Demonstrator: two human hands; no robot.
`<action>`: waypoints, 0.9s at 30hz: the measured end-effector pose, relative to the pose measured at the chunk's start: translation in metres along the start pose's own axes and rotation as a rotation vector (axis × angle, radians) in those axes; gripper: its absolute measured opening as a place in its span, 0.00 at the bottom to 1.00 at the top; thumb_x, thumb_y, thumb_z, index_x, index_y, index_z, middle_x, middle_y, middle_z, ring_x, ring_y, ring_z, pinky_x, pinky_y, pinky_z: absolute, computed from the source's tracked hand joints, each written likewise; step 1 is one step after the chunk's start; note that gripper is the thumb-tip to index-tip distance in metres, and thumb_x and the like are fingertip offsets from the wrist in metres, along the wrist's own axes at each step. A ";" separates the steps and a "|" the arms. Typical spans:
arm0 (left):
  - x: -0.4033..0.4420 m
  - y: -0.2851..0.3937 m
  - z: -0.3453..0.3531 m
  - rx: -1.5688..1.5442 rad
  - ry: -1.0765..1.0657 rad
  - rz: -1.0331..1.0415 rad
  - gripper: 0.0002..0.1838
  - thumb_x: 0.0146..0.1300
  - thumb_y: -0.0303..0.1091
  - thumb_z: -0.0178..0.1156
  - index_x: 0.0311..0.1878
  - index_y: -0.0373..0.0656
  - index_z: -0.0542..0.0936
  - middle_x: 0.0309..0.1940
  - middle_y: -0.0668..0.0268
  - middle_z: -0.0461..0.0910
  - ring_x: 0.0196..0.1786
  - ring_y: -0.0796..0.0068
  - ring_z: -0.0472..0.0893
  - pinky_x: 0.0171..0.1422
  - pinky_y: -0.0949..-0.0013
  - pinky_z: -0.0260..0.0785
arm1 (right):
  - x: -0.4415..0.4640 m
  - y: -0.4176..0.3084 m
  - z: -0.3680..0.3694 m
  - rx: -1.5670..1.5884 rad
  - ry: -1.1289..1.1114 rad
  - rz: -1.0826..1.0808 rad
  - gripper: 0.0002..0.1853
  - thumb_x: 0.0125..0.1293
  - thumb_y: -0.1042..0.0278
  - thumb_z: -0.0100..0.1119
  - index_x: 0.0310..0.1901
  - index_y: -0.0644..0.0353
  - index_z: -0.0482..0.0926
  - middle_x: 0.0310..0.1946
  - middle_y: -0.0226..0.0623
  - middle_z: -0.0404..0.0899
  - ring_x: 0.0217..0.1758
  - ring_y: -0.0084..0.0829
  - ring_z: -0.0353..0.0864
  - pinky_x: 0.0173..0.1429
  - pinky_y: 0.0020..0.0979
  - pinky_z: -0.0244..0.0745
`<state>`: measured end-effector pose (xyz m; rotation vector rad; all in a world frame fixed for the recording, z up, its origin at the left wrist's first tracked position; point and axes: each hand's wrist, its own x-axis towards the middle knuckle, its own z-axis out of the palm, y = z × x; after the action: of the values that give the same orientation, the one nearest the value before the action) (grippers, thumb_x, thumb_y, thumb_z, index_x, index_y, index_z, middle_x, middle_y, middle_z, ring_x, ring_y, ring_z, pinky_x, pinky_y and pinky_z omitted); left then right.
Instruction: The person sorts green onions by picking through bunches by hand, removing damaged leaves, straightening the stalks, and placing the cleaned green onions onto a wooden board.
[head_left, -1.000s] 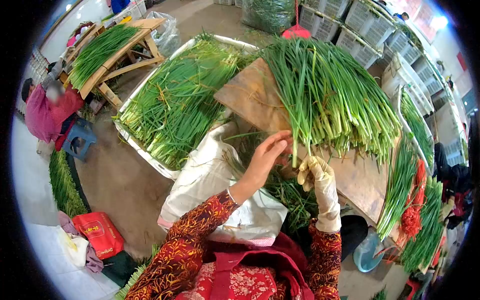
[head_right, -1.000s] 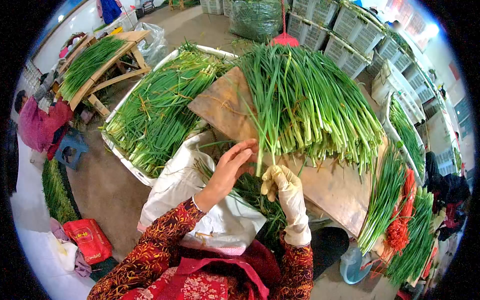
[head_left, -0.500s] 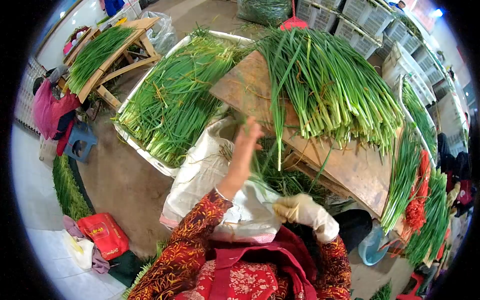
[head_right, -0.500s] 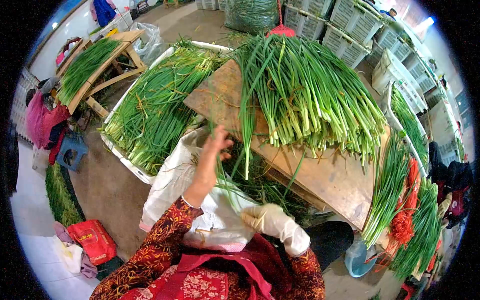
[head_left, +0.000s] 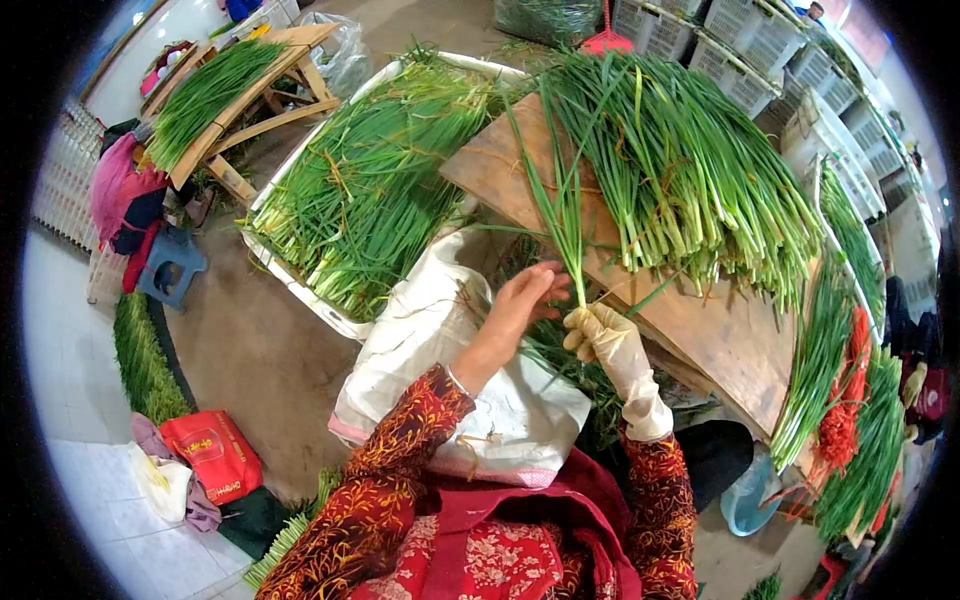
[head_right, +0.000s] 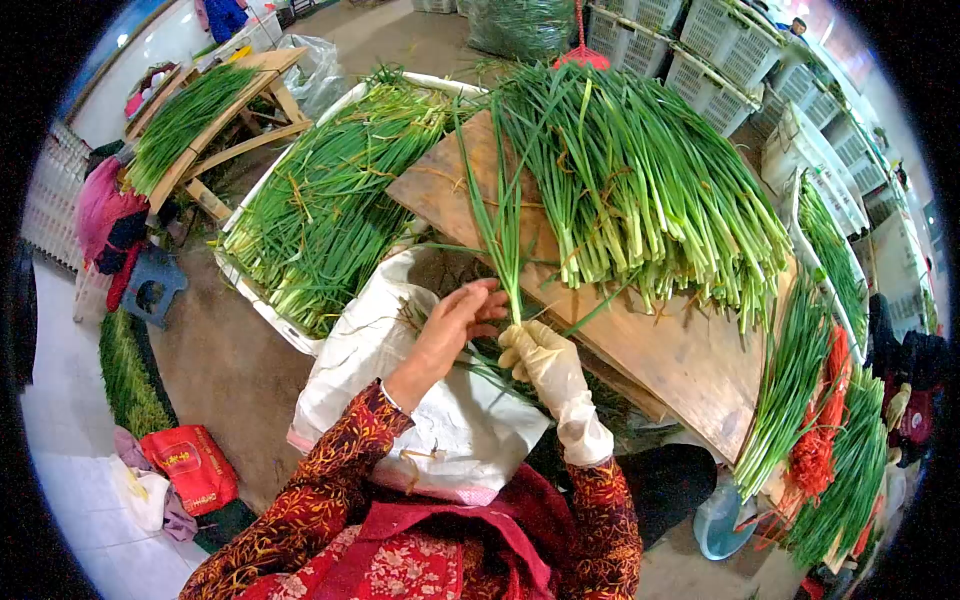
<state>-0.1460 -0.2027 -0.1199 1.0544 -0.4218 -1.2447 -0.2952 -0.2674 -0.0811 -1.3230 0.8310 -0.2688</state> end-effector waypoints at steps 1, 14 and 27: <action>-0.002 0.000 0.000 -0.057 -0.038 -0.056 0.20 0.65 0.43 0.49 0.56 0.43 0.68 0.46 0.66 0.75 0.49 0.76 0.74 0.49 0.71 0.69 | -0.001 0.001 0.002 0.000 -0.008 0.004 0.16 0.67 0.57 0.46 0.37 0.63 0.74 0.21 0.31 0.74 0.20 0.18 0.66 0.27 0.18 0.62; -0.018 -0.025 0.014 0.102 -0.064 0.061 0.16 0.64 0.38 0.52 0.50 0.38 0.71 0.37 0.70 0.75 0.41 0.82 0.73 0.49 0.77 0.65 | -0.007 0.013 0.008 0.080 0.179 -0.188 0.10 0.63 0.63 0.55 0.38 0.62 0.75 0.26 0.25 0.75 0.24 0.14 0.67 0.28 0.16 0.63; -0.031 -0.030 0.012 0.528 0.078 0.008 0.15 0.59 0.40 0.58 0.42 0.37 0.79 0.29 0.67 0.80 0.33 0.82 0.75 0.40 0.77 0.67 | -0.023 0.041 0.015 -0.049 0.386 -0.235 0.08 0.63 0.69 0.53 0.37 0.65 0.76 0.27 0.29 0.78 0.24 0.16 0.74 0.27 0.17 0.67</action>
<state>-0.1819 -0.1779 -0.1304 1.5397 -0.7165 -1.1042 -0.3128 -0.2314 -0.1096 -1.4390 1.0075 -0.7093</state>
